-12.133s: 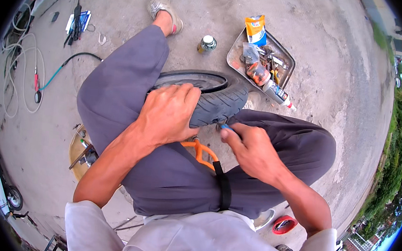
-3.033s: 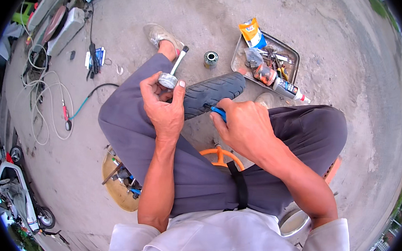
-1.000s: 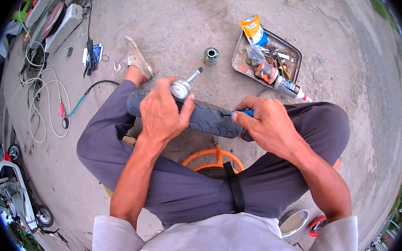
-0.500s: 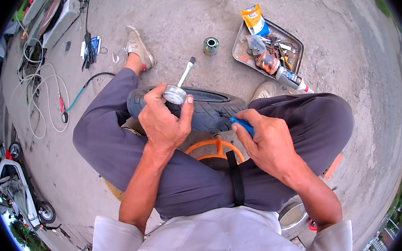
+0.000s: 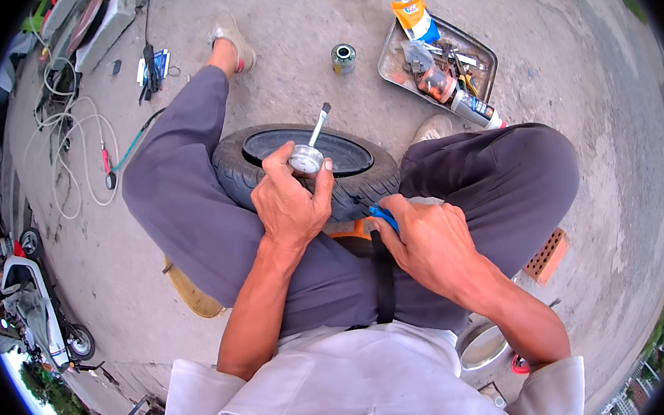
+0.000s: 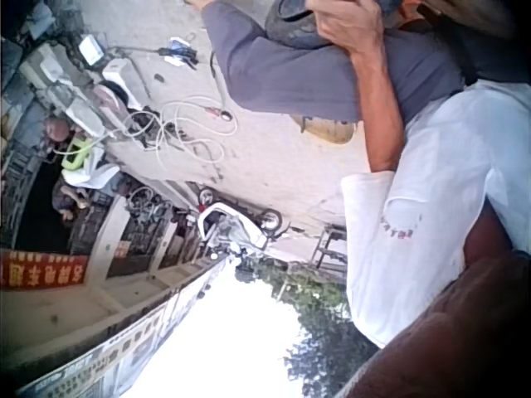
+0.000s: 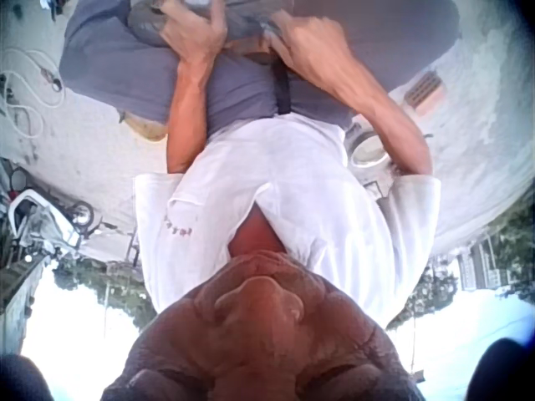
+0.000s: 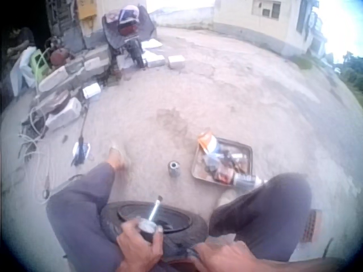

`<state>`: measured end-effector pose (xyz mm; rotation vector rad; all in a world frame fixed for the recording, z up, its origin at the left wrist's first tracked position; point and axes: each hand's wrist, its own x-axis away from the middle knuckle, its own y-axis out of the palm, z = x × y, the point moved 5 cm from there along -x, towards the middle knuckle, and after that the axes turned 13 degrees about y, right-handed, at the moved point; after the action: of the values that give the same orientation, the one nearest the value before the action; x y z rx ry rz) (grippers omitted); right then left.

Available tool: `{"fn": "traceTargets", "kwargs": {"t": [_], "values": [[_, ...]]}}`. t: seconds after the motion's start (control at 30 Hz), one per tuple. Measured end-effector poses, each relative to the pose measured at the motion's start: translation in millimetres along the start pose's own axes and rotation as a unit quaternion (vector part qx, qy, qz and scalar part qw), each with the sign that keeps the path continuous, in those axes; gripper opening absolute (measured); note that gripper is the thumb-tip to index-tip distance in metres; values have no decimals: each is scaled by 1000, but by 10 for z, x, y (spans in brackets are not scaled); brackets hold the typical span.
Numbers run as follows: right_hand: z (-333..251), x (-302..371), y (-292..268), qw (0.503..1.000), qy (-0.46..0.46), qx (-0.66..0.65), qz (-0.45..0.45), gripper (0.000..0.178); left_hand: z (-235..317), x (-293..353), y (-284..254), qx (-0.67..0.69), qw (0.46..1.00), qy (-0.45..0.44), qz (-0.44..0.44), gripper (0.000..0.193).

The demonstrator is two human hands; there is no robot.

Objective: The person repairs a small tire by using a tool to apply adhesive and then inserting a repair plug into a puncture in the rubber.

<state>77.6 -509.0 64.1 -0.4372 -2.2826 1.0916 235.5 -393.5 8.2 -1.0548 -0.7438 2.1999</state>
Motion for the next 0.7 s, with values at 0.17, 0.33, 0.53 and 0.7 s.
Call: {"fn": "traceTargets", "kwargs": {"t": [0.17, 0.33, 0.53, 0.7], "values": [[-51, 66, 90, 1000, 3, 20, -3, 24, 41, 131, 73, -1, 998, 42, 50, 59], [74, -36, 330, 999, 39, 9, -3, 24, 63, 118, 131, -27, 996, 83, 33, 63], [163, -274, 195, 969, 152, -172, -89, 26, -34, -18, 73, 24, 998, 61, 11, 64], [21, -529, -70, 961, 156, -225, -44, 26, -147, -198, 24, -3, 999, 29, 20, 61]]}}
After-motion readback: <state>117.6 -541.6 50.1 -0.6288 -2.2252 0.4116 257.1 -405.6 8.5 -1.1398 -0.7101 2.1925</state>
